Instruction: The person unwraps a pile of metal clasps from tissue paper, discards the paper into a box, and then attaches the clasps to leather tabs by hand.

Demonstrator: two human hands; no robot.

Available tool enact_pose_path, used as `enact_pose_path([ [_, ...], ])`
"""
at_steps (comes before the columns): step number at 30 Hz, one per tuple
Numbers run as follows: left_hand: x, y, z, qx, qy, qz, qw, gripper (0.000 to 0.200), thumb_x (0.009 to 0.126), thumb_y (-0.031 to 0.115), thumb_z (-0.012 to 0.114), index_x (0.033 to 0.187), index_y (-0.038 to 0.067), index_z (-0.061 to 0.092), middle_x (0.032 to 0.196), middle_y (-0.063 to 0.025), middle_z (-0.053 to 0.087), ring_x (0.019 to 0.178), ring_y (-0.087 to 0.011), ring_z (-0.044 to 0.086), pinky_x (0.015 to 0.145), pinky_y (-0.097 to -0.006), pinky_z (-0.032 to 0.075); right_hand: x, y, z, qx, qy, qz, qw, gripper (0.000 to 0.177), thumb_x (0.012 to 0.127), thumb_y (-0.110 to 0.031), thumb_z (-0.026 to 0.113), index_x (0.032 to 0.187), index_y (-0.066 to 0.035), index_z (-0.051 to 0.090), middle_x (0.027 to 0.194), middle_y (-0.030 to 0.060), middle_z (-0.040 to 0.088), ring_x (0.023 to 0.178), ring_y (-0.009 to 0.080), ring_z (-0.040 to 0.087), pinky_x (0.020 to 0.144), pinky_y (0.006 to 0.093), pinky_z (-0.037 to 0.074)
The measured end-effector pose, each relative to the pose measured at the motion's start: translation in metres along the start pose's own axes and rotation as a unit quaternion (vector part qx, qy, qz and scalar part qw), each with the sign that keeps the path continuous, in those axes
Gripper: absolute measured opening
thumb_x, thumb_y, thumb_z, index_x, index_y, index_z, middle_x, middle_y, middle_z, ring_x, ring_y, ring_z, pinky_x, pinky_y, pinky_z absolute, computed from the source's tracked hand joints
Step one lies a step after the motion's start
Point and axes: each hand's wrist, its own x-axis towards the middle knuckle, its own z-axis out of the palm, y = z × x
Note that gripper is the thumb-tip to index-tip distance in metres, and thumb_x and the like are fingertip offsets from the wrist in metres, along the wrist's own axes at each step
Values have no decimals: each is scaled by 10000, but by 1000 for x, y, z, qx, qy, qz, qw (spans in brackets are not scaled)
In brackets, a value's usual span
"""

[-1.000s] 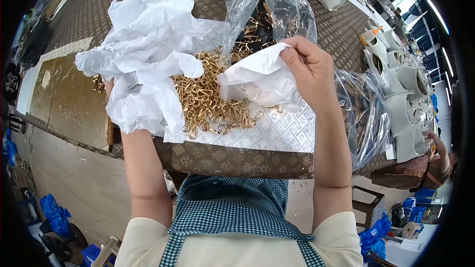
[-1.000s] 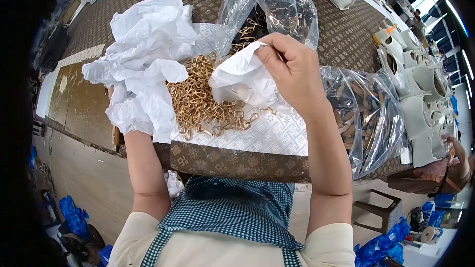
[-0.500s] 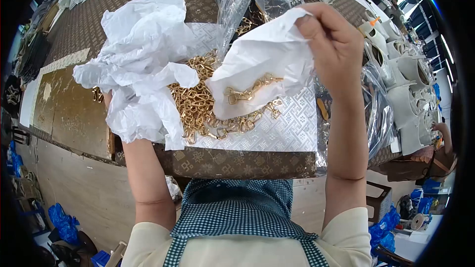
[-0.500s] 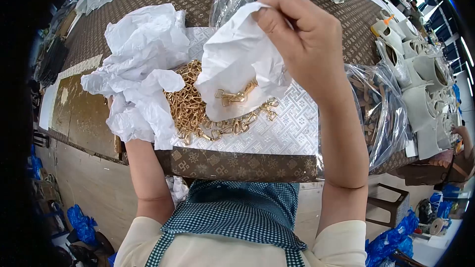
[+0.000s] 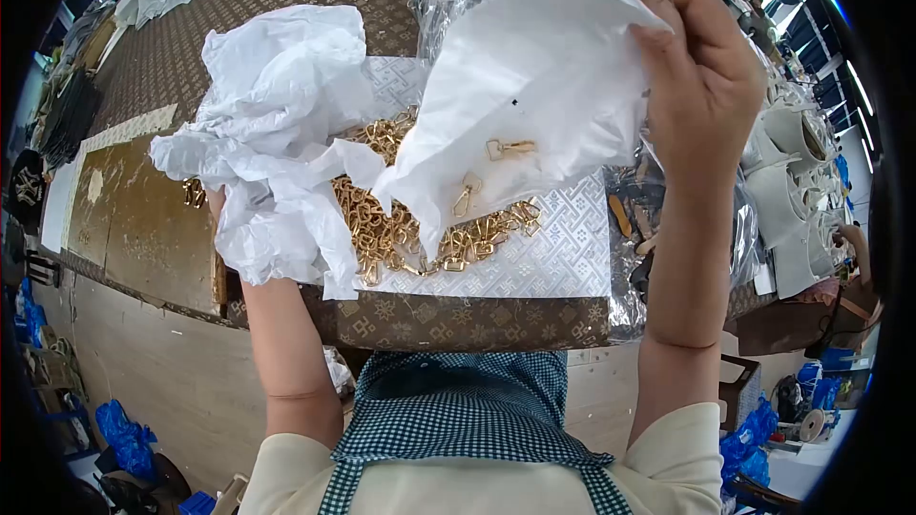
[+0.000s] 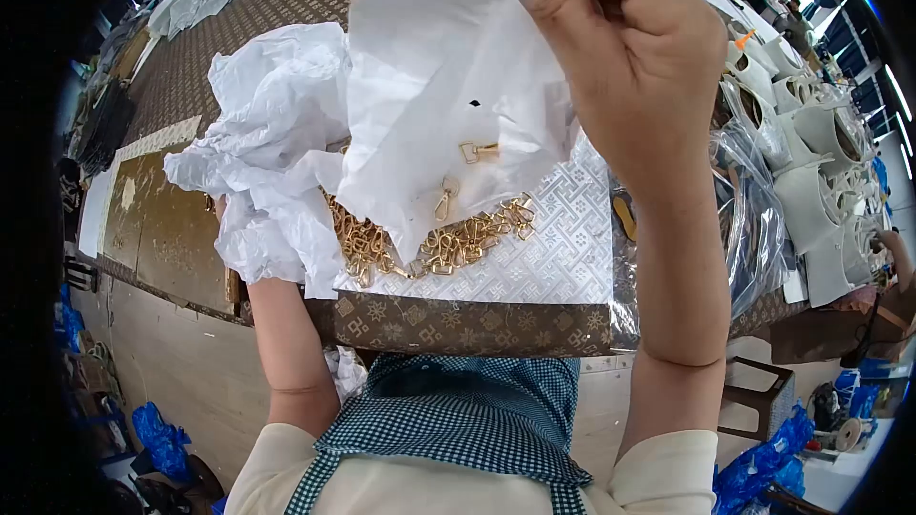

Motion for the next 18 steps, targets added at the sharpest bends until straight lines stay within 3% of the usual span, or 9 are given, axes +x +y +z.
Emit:
enact_pose_path([
  [2,3,-1,-4,0,-10,1,1000,586,961,491,515,1395,105,436,1321,-142,542,1184,-326,562,967,-489,518,3,-8,0,-119,-66,8,991,142,875,-136,715,979,-39,711,820,48,713,652,91,641,576,226,481],
  [3,3,-2,-5,-1,-13,1,1000,584,961,490,517,1392,104,438,1316,-141,545,1180,-324,565,965,-487,520,4,4,9,-140,-90,-75,983,141,841,-145,728,948,-57,707,811,73,689,657,181,660,593,274,497],
  [5,1,-3,-5,5,-20,3,1000,578,961,487,520,1386,103,443,1305,-140,551,1172,-321,570,960,-483,524,4,4,5,-149,-64,-99,982,143,835,-146,727,943,-55,703,826,76,688,679,215,658,618,285,506],
  [11,10,-1,-21,-28,-33,-33,999,574,947,479,554,1371,104,457,1291,-131,562,1155,-306,580,940,-463,535,4,0,10,-217,-117,-113,963,78,819,-112,726,876,-60,712,805,61,686,638,189,637,587,278,497],
  [15,-7,0,-6,-47,-14,-33,998,577,934,482,576,1351,98,470,1266,-124,574,1144,-299,583,928,-454,540,9,10,1,-116,-7,-141,983,99,826,-123,724,910,-71,728,800,39,689,644,140,644,582,264,504],
  [18,-2,-1,-3,-20,-53,-17,998,579,931,497,572,1334,92,478,1243,-121,583,1135,-296,586,922,-455,542,4,0,4,-220,-70,-128,964,98,812,-99,744,902,-61,731,746,25,674,611,91,613,549,241,487],
])
